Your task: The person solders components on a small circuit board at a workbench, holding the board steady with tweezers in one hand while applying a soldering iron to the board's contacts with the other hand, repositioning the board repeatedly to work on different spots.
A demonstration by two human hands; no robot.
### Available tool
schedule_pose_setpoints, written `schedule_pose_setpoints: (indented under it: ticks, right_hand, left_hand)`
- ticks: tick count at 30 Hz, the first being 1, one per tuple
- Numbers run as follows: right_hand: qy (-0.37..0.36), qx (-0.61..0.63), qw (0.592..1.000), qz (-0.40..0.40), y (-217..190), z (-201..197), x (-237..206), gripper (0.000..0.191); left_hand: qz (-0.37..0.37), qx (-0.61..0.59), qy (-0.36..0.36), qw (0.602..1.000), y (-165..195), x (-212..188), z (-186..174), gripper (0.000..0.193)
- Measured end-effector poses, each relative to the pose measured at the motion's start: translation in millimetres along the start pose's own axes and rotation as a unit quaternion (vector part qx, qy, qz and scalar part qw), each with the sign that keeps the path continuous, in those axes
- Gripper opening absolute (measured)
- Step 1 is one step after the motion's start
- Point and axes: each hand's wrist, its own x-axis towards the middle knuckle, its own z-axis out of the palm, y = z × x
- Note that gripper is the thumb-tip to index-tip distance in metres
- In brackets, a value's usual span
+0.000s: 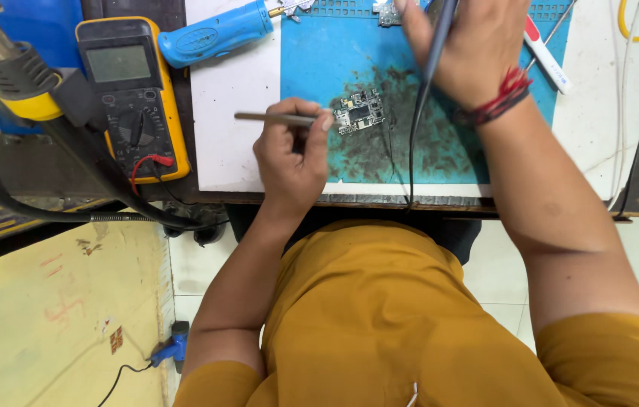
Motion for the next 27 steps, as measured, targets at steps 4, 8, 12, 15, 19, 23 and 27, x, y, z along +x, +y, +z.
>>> schedule_pose_setpoints:
  ticks: [4, 8, 12, 15, 19, 23, 27]
  right_hand:
    - [-0.021, 0.047, 0.998, -0.039, -30, -12, 2, 0.039]
    - [-0.034, 0.085, 0.994, -0.06, -38, -10, 6, 0.038]
    - [-0.023, 0.085, 0.995, -0.043, -36, -9, 5, 0.029]
    - [-0.015, 0.089, 0.996, -0.008, -37, -9, 3, 0.017]
    - [-0.035, 0.119, 0.992, -0.032, -34, -16, 9, 0.012]
    - [-0.052, 0.204, 0.977, -0.023, -41, -21, 10, 0.023]
    - [-0.026, 0.168, 0.985, -0.042, -42, -20, 10, 0.014]
  left_hand:
    - [0.002, 0.162, -0.01, 0.987, 17, -15, -17, 0.016]
    - [0.02, 0.224, -0.026, 0.974, 25, -16, -26, 0.015]
    - [0.011, 0.211, -0.047, 0.976, 26, -15, -28, 0.017]
    - [-0.03, 0.175, -0.039, 0.983, 23, -12, -24, 0.018]
    - [-0.05, 0.084, -0.008, 0.995, 14, -3, -5, 0.017]
    - [-0.019, 0.055, 0.008, 0.998, 6, 9, 7, 0.012]
    - [-0.032, 0.059, 0.006, 0.998, 5, 11, 10, 0.01]
